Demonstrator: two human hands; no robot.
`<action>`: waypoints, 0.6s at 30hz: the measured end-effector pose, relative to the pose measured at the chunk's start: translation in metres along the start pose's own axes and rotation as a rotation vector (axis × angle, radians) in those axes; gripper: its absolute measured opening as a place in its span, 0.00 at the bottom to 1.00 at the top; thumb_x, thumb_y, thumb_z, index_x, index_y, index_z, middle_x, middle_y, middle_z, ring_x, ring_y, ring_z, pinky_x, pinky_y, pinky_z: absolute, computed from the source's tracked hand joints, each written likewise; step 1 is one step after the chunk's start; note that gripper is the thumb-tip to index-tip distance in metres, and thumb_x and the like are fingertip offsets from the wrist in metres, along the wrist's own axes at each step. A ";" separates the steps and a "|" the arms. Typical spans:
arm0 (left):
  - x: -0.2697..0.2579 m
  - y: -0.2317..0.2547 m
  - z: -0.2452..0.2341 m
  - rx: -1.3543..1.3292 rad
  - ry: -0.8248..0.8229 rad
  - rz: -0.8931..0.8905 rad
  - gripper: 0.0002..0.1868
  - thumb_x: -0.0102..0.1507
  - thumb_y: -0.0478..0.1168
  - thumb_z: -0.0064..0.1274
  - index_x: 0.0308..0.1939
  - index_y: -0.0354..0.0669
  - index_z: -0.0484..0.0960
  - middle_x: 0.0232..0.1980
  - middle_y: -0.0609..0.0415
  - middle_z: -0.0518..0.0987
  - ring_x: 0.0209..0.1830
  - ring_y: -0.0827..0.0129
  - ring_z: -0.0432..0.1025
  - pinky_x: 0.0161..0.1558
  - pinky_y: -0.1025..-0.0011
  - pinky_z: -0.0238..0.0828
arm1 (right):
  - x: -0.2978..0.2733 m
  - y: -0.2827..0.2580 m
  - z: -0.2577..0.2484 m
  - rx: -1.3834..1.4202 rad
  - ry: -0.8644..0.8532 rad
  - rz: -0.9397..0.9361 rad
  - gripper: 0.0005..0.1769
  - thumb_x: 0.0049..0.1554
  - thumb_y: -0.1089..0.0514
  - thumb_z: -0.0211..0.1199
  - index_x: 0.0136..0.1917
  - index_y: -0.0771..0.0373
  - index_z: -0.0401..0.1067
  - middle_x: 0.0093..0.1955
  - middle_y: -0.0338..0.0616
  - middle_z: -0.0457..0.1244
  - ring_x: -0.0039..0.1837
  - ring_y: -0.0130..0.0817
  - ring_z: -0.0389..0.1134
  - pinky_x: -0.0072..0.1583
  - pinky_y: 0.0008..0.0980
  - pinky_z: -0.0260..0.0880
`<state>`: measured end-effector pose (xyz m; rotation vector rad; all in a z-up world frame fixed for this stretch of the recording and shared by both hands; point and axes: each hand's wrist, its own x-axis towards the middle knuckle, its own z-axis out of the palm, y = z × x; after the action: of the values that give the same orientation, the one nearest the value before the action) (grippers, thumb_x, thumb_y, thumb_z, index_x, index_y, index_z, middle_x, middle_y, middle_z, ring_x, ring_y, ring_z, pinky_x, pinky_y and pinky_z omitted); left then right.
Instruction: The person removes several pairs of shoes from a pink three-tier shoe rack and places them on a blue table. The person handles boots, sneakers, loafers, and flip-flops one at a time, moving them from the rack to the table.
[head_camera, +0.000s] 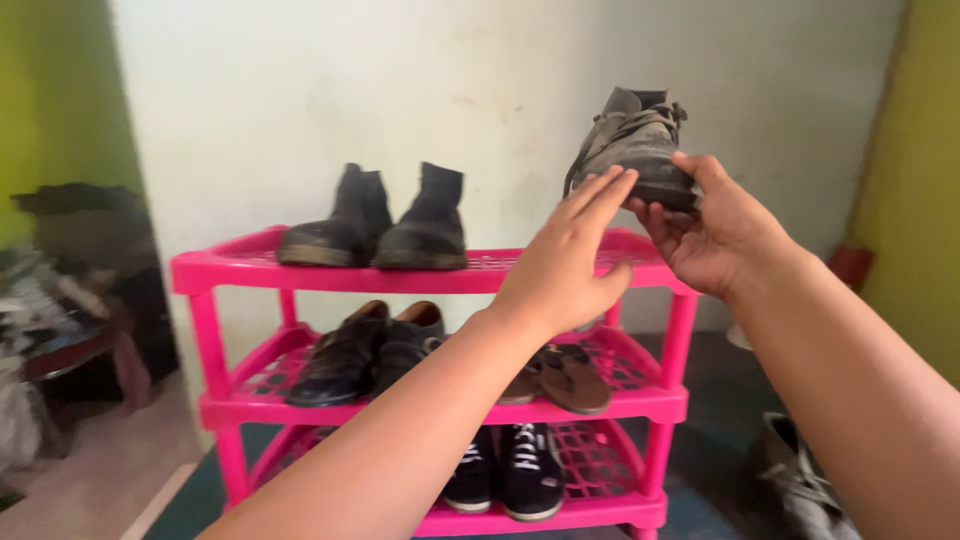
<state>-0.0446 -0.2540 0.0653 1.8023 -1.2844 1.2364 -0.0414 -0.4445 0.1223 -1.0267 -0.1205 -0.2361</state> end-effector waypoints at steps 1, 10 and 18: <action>0.003 0.001 0.009 0.015 0.024 -0.022 0.43 0.57 0.37 0.61 0.76 0.39 0.61 0.78 0.42 0.63 0.80 0.48 0.56 0.76 0.59 0.56 | -0.002 -0.005 -0.009 -0.014 0.011 -0.016 0.20 0.61 0.45 0.63 0.53 0.65 0.72 0.48 0.51 0.69 0.44 0.27 0.69 0.46 0.16 0.75; 0.029 0.022 0.096 -0.077 0.076 -0.076 0.40 0.56 0.39 0.61 0.72 0.36 0.65 0.75 0.40 0.66 0.76 0.47 0.59 0.73 0.59 0.59 | -0.027 -0.040 -0.098 -0.123 0.131 -0.145 0.22 0.61 0.46 0.60 0.56 0.67 0.70 0.48 0.49 0.68 0.48 0.30 0.71 0.46 0.19 0.73; 0.034 0.055 0.173 -0.200 0.039 -0.112 0.39 0.56 0.39 0.60 0.72 0.38 0.67 0.76 0.40 0.65 0.77 0.47 0.59 0.73 0.58 0.58 | -0.037 -0.051 -0.185 -0.156 0.260 -0.194 0.18 0.61 0.47 0.61 0.55 0.62 0.67 0.46 0.47 0.68 0.46 0.32 0.71 0.45 0.21 0.72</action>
<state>-0.0335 -0.4341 0.0269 1.6747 -1.2217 1.0386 -0.0922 -0.6238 0.0621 -1.1305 0.0357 -0.5603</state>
